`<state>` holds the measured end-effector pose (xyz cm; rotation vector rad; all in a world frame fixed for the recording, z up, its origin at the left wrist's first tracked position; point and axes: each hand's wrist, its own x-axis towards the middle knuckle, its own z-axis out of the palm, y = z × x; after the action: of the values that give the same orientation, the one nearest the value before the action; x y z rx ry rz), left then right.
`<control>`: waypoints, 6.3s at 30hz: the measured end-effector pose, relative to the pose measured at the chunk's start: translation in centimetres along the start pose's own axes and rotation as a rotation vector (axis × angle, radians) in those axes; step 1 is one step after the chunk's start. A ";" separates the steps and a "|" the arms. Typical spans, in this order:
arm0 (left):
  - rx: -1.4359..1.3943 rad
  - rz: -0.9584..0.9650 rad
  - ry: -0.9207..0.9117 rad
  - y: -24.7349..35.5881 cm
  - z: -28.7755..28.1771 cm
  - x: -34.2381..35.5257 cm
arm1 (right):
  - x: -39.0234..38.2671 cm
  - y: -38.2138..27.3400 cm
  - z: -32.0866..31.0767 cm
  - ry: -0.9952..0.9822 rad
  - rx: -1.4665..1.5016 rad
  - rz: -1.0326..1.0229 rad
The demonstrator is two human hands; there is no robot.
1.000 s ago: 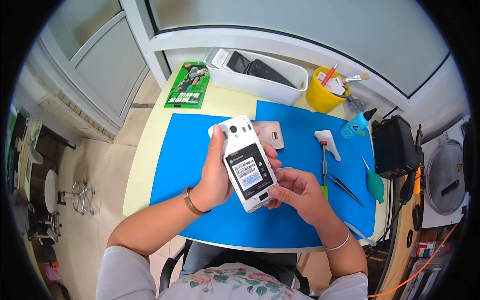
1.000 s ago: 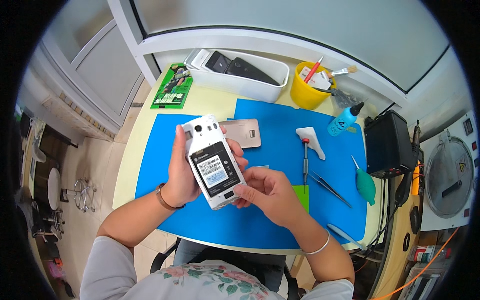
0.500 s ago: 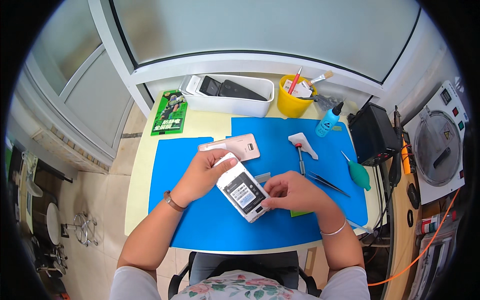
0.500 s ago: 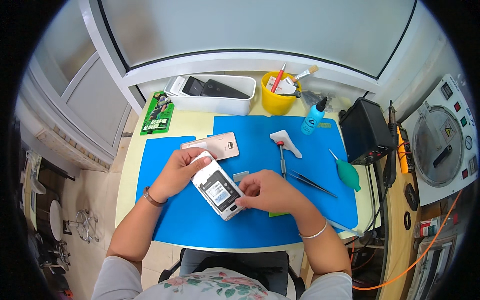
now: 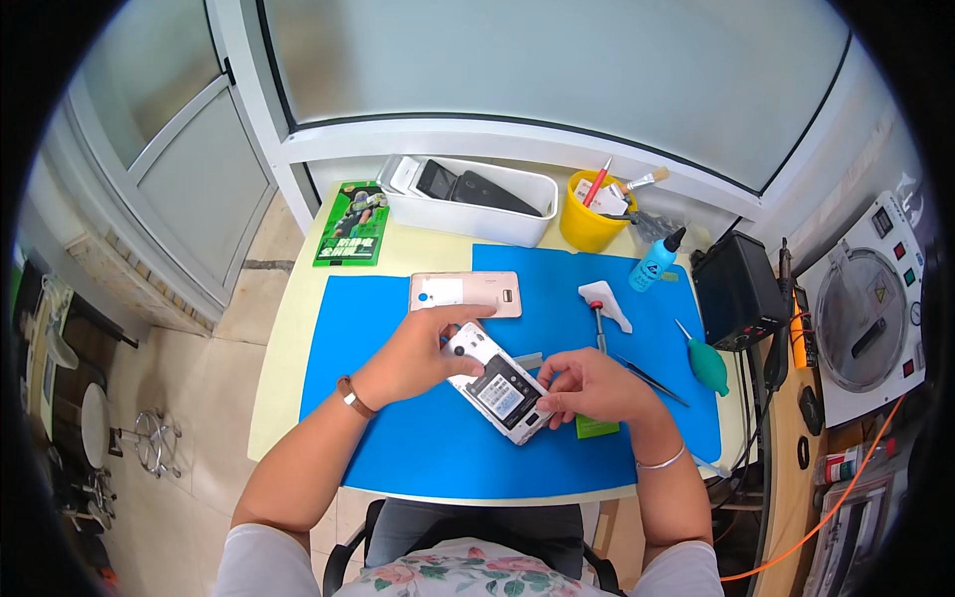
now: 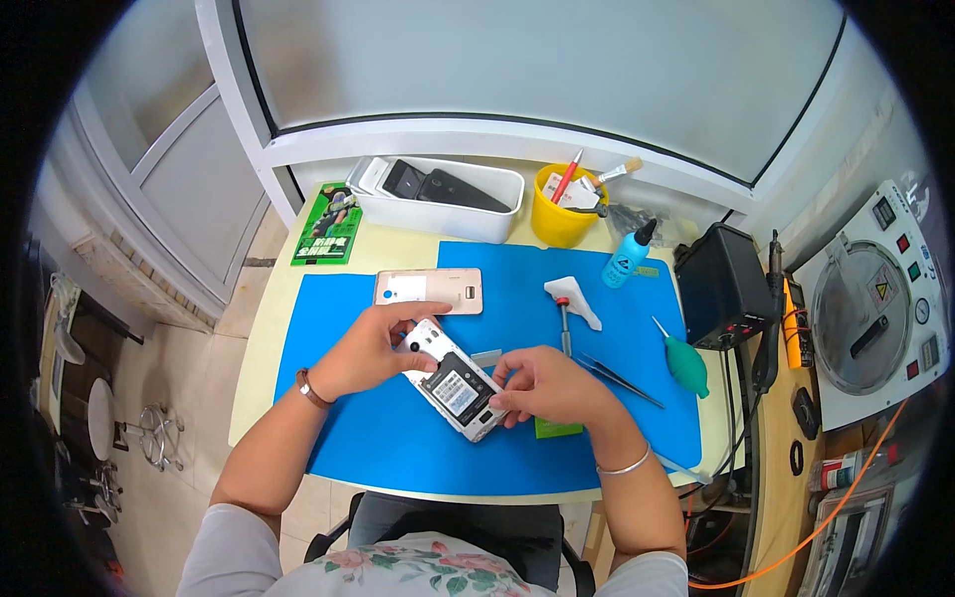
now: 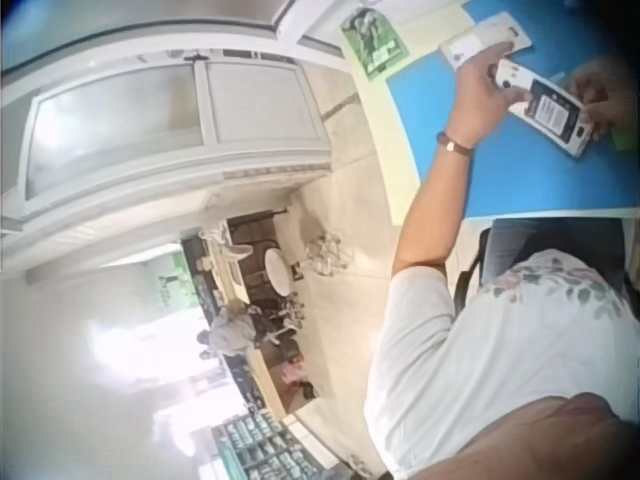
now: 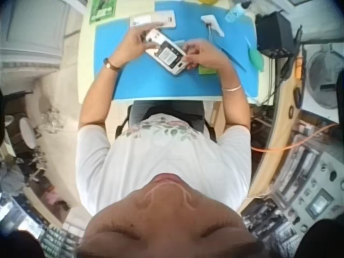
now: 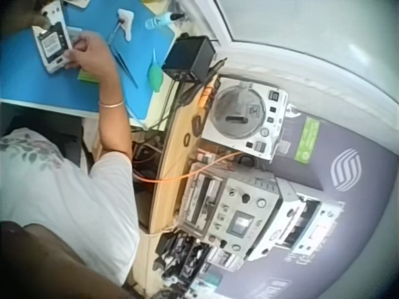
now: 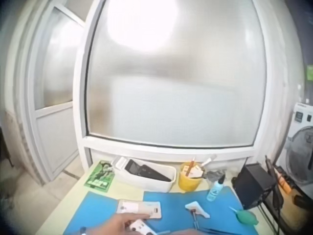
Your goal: The person disassembles a white smartphone on a blue mat, removes the back cover and battery, and uses a screwdriver and tweezers to adjust internal components. The person then reassembles the phone by placing the battery and back cover back into position.
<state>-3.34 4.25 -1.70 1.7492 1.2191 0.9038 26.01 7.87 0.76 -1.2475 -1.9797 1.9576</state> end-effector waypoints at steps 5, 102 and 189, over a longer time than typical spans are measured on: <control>0.051 -0.015 -0.024 0.1 0.0 0.2 | -0.3 -1.5 0.5 0.108 -0.286 0.042; 0.467 0.260 -0.165 2.0 0.7 -0.9 | -0.1 -0.3 1.8 -0.032 -0.568 -0.487; 0.188 0.252 -0.143 -1.0 0.1 1.1 | -0.6 0.2 6.1 0.301 -0.310 -0.917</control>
<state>-3.31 5.46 -2.52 2.1157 1.0331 0.8093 22.93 2.64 -0.18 -0.4432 -2.1585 0.9965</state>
